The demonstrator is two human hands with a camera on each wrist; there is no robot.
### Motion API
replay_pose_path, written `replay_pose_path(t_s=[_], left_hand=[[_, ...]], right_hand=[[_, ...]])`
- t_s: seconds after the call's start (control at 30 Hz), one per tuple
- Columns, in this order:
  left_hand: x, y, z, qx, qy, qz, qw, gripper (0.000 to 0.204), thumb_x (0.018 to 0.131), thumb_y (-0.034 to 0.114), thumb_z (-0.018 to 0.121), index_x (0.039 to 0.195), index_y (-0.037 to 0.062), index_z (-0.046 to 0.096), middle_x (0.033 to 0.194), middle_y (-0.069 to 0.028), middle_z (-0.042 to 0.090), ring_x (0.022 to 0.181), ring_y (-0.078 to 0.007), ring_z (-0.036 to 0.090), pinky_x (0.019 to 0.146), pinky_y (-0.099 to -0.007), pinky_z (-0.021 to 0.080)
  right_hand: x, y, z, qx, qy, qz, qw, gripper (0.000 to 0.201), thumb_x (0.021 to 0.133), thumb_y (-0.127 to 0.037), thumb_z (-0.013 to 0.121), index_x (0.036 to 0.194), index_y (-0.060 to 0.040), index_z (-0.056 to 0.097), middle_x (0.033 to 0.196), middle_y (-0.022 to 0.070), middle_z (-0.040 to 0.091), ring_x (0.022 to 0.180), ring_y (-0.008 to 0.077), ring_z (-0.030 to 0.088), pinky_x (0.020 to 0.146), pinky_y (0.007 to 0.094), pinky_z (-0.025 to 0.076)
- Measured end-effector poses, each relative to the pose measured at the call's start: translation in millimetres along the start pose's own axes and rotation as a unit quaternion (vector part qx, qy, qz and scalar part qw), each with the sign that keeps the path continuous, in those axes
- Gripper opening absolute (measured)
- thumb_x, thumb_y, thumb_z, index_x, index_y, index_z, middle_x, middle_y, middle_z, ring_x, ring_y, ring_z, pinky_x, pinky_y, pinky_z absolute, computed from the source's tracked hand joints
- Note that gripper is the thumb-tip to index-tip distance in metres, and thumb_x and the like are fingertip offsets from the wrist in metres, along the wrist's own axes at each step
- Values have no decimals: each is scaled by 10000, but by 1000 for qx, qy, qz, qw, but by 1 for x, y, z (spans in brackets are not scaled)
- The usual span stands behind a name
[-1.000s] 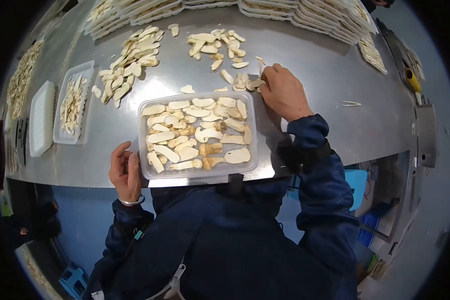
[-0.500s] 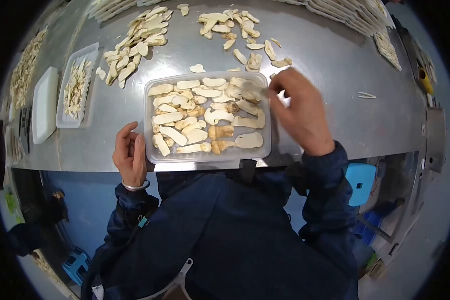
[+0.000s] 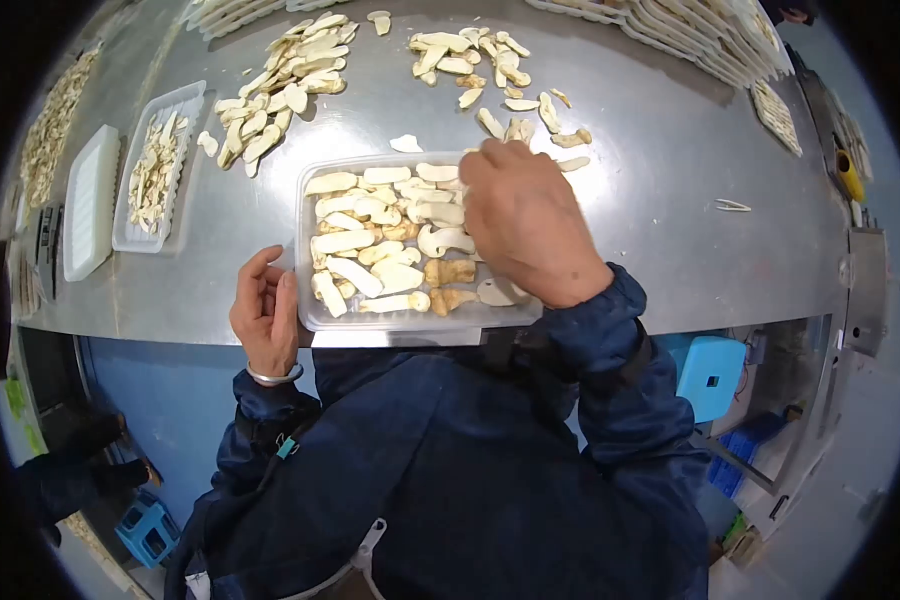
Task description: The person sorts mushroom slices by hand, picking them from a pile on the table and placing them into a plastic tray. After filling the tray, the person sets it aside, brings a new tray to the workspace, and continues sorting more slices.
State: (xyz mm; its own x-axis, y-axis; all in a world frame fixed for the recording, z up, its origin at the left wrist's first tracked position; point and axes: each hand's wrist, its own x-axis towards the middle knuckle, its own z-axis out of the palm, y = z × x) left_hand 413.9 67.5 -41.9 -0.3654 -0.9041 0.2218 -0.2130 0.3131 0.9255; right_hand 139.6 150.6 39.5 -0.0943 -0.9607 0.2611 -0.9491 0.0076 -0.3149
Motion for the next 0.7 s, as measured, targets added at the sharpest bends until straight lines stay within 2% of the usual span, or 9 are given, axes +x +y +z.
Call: replay_pose_path(t_s=[0.1,0.2,0.27,0.4,0.47,0.5,0.53,0.6,0.7], left_hand=[[1,2,-2,10,-11,0,1000,281,919,-4,611,1195,-35,573,724,-21,564,569,-25,455,504,-185,359],[1,7,-4,26,-33,-18,999,294,942,23,578,1231,-25,561,783,-8,567,626,-18,438,557,-172,354],[2,6,-1,15,-24,-8,1000,293,924,17,607,1211,-31,569,737,-12,566,590,-24,454,526,-182,360],[1,1,0,25,-2,5,1000,287,899,32,639,1177,-20,595,694,-28,566,554,-56,479,509,-220,386],[1,-14,2,52,12,61,997,271,880,61,660,1141,-1,621,686,-58,581,533,-108,509,514,-262,418],[1,1,1,54,15,17,998,264,868,91,676,1116,9,636,691,-86,595,532,-158,540,528,-297,448],[1,-4,0,40,-3,36,999,279,889,-4,614,1168,-1,600,714,-10,574,554,-38,472,501,-219,382],[4,2,-3,55,-2,63,997,283,874,15,651,1152,-4,603,695,-27,570,511,-50,465,480,-224,375],[5,4,-6,73,-6,71,995,285,872,35,665,1149,-6,608,692,-36,577,505,-68,478,482,-232,387]], right_hand=[[-9,34,-18,11,70,83,994,75,808,-62,620,873,-30,600,864,125,599,833,333,598,725,440,464],[-20,96,-37,-67,53,174,981,156,821,-73,624,976,-50,628,905,124,607,838,335,612,758,435,473],[-18,109,-41,-82,14,190,978,197,829,-63,612,1024,-46,632,931,142,606,862,353,609,775,435,475],[-4,129,-22,6,-35,138,990,261,841,-54,592,1098,-45,636,995,174,606,926,384,602,808,431,485],[-7,148,-3,-9,-3,98,995,264,848,-64,594,1108,-44,630,1034,178,598,962,396,592,827,433,487],[-7,164,2,-37,-33,91,995,248,852,-57,588,1096,-30,623,1044,172,594,969,389,593,841,420,490],[-6,156,1,-21,-34,118,992,180,851,-48,593,1026,-6,590,1001,172,578,941,390,592,823,418,484],[-3,148,0,-30,-27,118,992,111,845,-31,583,934,5,529,943,173,550,865,379,576,768,424,466],[-5,161,-2,-13,-54,143,988,112,832,-14,571,890,2,477,890,175,522,799,367,545,720,427,440]])
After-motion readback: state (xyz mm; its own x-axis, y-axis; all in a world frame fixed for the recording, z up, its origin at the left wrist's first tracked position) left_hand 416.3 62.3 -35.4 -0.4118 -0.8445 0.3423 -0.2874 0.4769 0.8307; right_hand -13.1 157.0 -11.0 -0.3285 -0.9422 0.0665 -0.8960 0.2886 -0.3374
